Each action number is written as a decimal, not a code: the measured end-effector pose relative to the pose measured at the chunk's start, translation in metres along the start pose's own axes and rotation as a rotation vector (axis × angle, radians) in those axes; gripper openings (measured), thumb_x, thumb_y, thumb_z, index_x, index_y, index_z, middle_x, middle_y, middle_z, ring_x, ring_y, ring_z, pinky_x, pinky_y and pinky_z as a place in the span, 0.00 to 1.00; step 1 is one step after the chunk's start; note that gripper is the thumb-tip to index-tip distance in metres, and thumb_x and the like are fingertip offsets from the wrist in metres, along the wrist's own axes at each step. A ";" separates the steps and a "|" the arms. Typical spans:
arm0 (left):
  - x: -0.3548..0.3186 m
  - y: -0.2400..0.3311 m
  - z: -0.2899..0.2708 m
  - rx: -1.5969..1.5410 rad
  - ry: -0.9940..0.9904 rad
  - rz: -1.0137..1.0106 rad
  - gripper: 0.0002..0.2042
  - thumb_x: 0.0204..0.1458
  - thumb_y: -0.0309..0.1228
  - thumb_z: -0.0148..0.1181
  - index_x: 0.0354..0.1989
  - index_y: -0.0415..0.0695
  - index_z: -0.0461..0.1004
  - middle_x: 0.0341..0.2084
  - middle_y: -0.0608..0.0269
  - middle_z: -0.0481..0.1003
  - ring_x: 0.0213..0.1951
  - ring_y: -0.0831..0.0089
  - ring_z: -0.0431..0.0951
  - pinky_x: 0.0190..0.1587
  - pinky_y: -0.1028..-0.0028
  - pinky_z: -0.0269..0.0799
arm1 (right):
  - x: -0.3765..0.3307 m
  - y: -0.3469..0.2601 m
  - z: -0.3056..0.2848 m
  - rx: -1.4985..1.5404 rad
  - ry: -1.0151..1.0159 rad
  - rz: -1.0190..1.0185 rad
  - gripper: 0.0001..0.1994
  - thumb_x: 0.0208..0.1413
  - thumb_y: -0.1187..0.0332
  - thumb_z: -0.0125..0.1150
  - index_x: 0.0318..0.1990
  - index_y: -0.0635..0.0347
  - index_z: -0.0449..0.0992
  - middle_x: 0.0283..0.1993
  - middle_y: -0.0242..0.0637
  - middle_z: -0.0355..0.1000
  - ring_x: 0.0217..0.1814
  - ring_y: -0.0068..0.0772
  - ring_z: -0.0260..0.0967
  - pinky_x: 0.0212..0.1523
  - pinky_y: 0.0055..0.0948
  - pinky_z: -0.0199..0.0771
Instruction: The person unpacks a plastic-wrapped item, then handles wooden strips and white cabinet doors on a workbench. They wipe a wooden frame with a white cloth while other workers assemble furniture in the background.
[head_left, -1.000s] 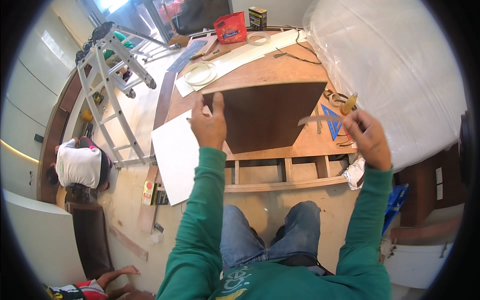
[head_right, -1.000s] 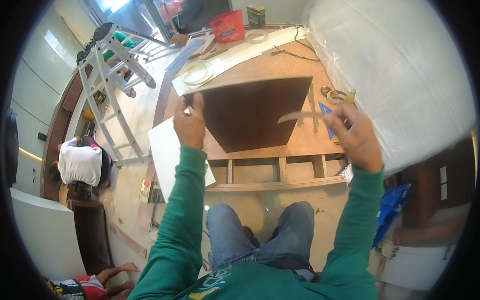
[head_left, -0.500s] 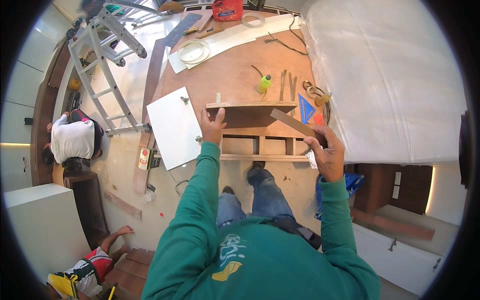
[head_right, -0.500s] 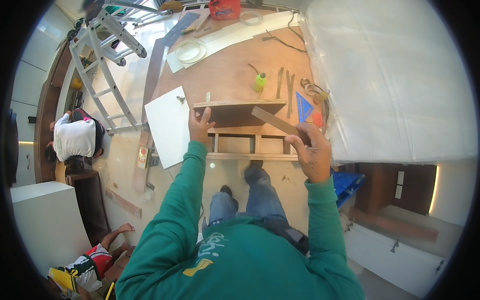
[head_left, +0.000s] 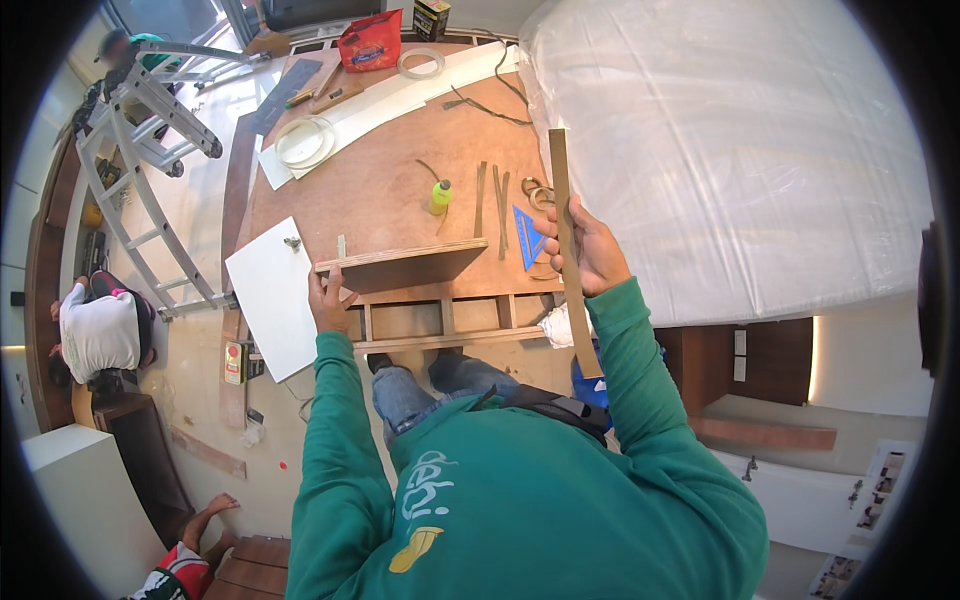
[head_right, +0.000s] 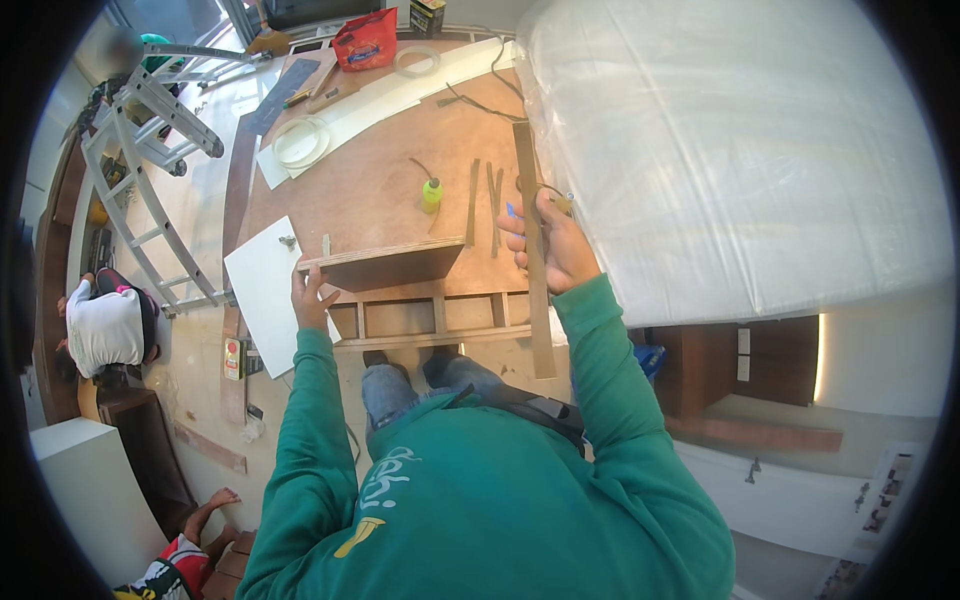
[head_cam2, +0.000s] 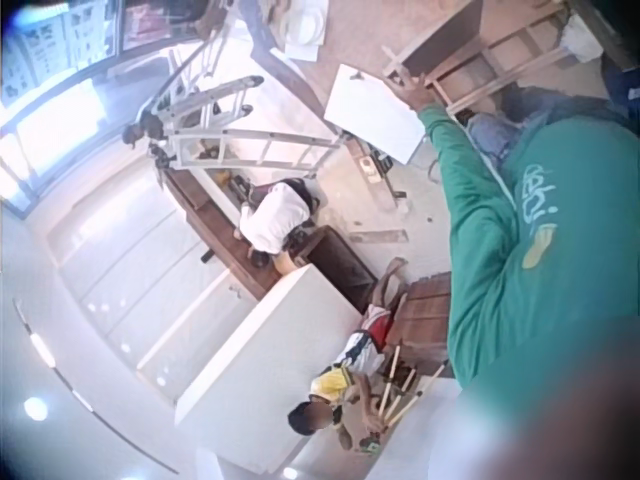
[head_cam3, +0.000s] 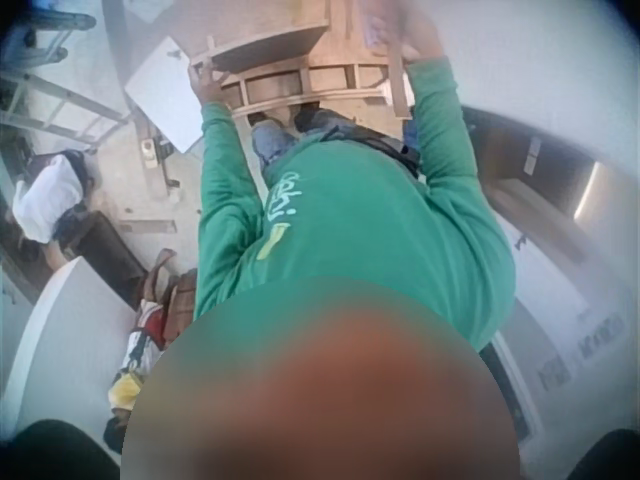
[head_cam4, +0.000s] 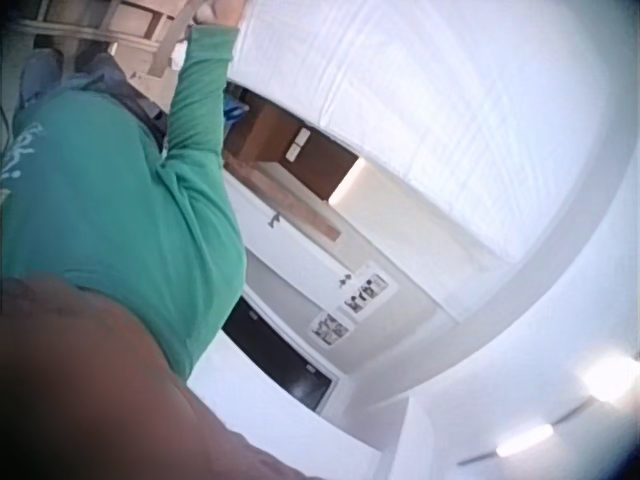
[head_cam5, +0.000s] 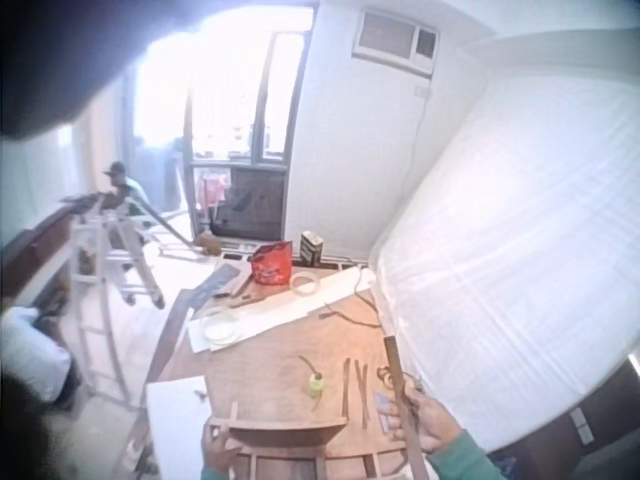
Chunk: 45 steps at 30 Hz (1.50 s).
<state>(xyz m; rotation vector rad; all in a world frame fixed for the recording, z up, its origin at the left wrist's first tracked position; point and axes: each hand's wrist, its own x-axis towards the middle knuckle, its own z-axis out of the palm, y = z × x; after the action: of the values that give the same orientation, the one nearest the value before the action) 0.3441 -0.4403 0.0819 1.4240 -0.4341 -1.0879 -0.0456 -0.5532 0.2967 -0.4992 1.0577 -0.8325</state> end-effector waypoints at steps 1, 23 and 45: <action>-0.001 0.001 0.001 0.005 0.015 0.001 0.33 0.65 0.48 0.63 0.74 0.49 0.62 0.62 0.54 0.70 0.62 0.62 0.72 0.51 0.60 0.81 | 0.003 0.002 0.001 0.023 0.008 0.012 0.25 0.74 0.43 0.51 0.54 0.60 0.69 0.44 0.42 0.78 0.31 0.25 0.75 0.25 0.22 0.80; -0.005 0.003 -0.016 -0.041 -0.006 -0.025 0.37 0.64 0.41 0.67 0.77 0.42 0.59 0.56 0.55 0.74 0.54 0.68 0.77 0.44 0.67 0.87 | 0.016 0.057 0.066 -1.181 0.233 -0.726 0.15 0.66 0.60 0.69 0.48 0.63 0.80 0.41 0.38 0.81 0.38 0.30 0.75 0.44 0.33 0.76; -0.029 -0.003 -0.035 0.018 0.010 0.153 0.43 0.60 0.53 0.70 0.74 0.35 0.62 0.66 0.51 0.71 0.61 0.64 0.76 0.61 0.66 0.74 | 0.079 0.174 0.177 -1.582 -0.268 -1.002 0.16 0.60 0.57 0.73 0.51 0.52 0.83 0.40 0.29 0.82 0.44 0.39 0.72 0.50 0.39 0.68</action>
<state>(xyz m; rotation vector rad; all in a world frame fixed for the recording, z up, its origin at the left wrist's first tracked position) 0.3571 -0.3971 0.0831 1.3876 -0.5377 -0.9553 0.1945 -0.5150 0.2038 -2.5377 1.0111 -0.5423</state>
